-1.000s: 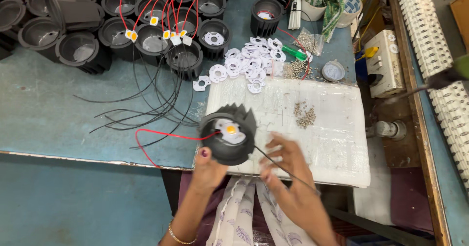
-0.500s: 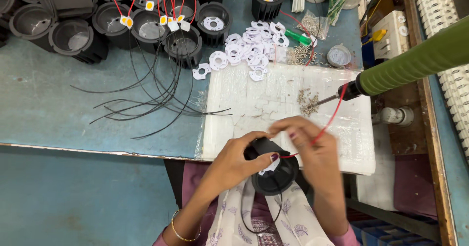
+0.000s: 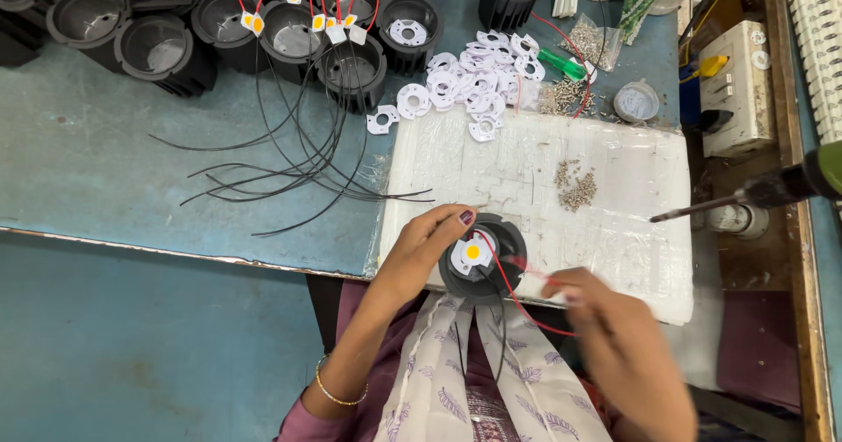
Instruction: The person assembles LED lamp components at a factory workbench. They place an LED chip and red and black wires into a black plastic housing, add a white mounting plate, and use a bench-mounted electric screwdriver to drive screws and secure the parts, setting finished housings aside and starting the next one.
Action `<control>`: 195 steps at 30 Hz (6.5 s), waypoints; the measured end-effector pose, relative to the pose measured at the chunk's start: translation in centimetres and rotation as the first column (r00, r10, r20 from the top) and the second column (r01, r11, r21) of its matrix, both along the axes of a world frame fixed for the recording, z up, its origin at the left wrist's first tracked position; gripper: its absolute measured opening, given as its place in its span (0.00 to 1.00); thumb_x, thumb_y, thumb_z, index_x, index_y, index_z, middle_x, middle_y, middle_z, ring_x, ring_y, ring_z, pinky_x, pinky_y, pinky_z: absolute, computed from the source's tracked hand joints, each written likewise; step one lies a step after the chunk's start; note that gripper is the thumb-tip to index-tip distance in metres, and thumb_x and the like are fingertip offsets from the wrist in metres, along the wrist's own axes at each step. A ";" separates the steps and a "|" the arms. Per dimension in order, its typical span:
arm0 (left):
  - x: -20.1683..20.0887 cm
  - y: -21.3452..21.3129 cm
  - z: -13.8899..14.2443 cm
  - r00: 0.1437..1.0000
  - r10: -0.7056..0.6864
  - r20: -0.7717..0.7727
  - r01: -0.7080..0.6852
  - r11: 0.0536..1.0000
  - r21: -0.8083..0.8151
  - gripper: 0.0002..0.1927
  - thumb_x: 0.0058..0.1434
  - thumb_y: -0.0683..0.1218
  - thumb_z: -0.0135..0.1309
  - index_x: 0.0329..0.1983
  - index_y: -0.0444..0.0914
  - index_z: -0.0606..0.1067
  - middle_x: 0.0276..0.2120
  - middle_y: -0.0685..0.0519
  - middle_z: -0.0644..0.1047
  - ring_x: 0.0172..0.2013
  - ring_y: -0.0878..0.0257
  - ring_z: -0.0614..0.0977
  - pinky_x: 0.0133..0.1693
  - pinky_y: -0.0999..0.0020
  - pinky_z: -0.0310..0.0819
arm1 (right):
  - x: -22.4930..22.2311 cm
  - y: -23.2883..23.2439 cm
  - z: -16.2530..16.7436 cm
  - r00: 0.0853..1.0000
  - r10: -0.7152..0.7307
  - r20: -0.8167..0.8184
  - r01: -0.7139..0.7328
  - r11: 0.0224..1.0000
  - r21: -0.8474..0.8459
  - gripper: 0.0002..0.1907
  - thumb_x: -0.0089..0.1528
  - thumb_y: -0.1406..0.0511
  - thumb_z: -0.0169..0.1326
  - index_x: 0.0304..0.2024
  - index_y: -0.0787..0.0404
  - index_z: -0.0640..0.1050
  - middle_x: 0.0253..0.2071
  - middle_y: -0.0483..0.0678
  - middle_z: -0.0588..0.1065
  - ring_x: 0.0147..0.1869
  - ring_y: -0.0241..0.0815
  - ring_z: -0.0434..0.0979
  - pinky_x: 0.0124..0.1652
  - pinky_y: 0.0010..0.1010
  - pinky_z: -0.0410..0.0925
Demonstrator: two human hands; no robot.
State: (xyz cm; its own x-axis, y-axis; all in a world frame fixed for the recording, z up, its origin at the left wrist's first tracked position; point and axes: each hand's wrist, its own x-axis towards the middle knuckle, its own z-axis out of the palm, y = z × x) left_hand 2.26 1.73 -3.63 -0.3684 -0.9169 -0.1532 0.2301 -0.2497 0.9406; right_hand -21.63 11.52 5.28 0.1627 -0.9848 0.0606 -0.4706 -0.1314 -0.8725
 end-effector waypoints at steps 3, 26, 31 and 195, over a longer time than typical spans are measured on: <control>-0.7 0.3 1.0 0.991 0.013 0.134 -0.002 0.997 -0.082 0.22 0.68 0.52 0.52 0.54 0.30 0.78 0.39 0.52 0.81 0.41 0.70 0.77 0.44 0.75 0.72 | 3.4 -1.2 0.3 0.965 -0.082 -0.250 0.086 0.996 0.003 0.07 0.65 0.67 0.53 0.41 0.63 0.80 0.32 0.50 0.79 0.27 0.43 0.77 0.29 0.30 0.70; -1.6 3.5 3.7 0.748 0.242 0.618 -0.068 0.954 -0.292 0.43 0.58 0.67 0.57 0.63 0.30 0.69 0.42 0.37 0.81 0.44 0.43 0.84 0.45 0.54 0.77 | 8.5 -3.7 -4.2 0.853 -0.387 -0.350 0.091 0.772 -0.630 0.07 0.55 0.77 0.55 0.36 0.69 0.77 0.46 0.63 0.73 0.45 0.61 0.73 0.42 0.42 0.67; 2.2 5.5 3.9 0.932 0.124 0.340 -0.040 0.969 -0.243 0.44 0.65 0.65 0.52 0.74 0.33 0.59 0.47 0.39 0.79 0.46 0.46 0.83 0.48 0.57 0.77 | 5.6 -3.8 -7.6 0.950 -0.285 -0.128 0.212 0.888 -0.408 0.05 0.62 0.79 0.55 0.40 0.73 0.78 0.48 0.57 0.79 0.49 0.45 0.79 0.51 0.33 0.69; -1.9 0.3 -2.8 0.994 0.081 -0.072 -0.081 0.997 0.014 0.30 0.66 0.45 0.54 0.70 0.35 0.65 0.50 0.48 0.77 0.50 0.66 0.75 0.54 0.70 0.68 | -4.8 0.8 -10.3 0.989 0.024 -0.143 -0.053 0.979 -0.198 0.18 0.54 0.75 0.58 0.41 0.49 0.87 0.47 0.50 0.77 0.50 0.43 0.80 0.47 0.32 0.76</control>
State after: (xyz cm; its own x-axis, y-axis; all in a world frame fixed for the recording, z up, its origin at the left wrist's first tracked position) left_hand 0.31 2.06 -6.43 -0.3035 -0.9426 -0.1392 0.3172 -0.2378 0.9181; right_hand -26.43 12.30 -4.98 0.2212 -0.9476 0.2303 -0.5769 -0.3176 -0.7526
